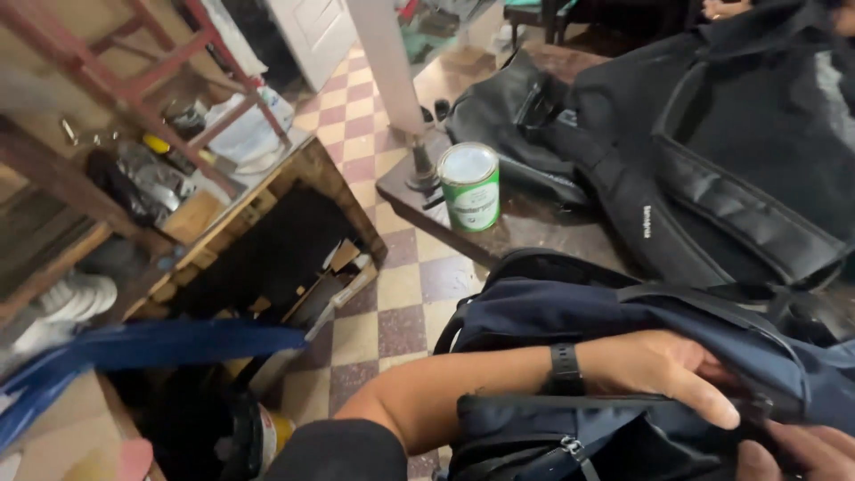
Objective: The person holds a dark blue backpack on their lap and uses a utility knife to cut a black strap near the zipper. They repeatedly slice through the strap material while holding the bag steady with their other hand.
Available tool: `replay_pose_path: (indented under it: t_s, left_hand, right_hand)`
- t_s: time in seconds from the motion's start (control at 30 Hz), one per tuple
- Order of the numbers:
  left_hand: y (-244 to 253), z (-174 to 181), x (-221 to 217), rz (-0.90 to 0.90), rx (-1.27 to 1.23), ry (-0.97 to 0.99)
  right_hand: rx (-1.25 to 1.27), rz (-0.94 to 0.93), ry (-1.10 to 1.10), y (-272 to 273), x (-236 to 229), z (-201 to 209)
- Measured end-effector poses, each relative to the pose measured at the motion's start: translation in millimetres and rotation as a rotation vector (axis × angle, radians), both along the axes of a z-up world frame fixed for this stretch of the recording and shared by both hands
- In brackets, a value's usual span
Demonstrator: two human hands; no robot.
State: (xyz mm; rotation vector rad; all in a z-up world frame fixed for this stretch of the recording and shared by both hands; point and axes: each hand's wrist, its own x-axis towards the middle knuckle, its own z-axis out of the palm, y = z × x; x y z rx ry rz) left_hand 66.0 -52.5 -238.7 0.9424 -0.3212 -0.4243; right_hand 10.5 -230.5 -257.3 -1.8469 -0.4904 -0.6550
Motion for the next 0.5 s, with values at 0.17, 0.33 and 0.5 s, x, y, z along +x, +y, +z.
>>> replay_pose_path:
  t_s: [0.17,0.33,0.5]
  left_hand:
    - [6.0,9.9,-10.6,-0.058,0.014,0.07]
    - [-0.6,-33.5,-3.3,-0.141,-0.347,0.086]
    - [5.8,0.7,-10.0,-0.012,-0.028,0.097]
  right_hand:
    - [-0.206,-0.053,0.29,-36.4,28.8,-15.0]
    - [-0.224,-0.05,0.591,-1.1,18.3,82.2]
    - [-0.075,0.721,0.107,-19.2,56.2,80.5]
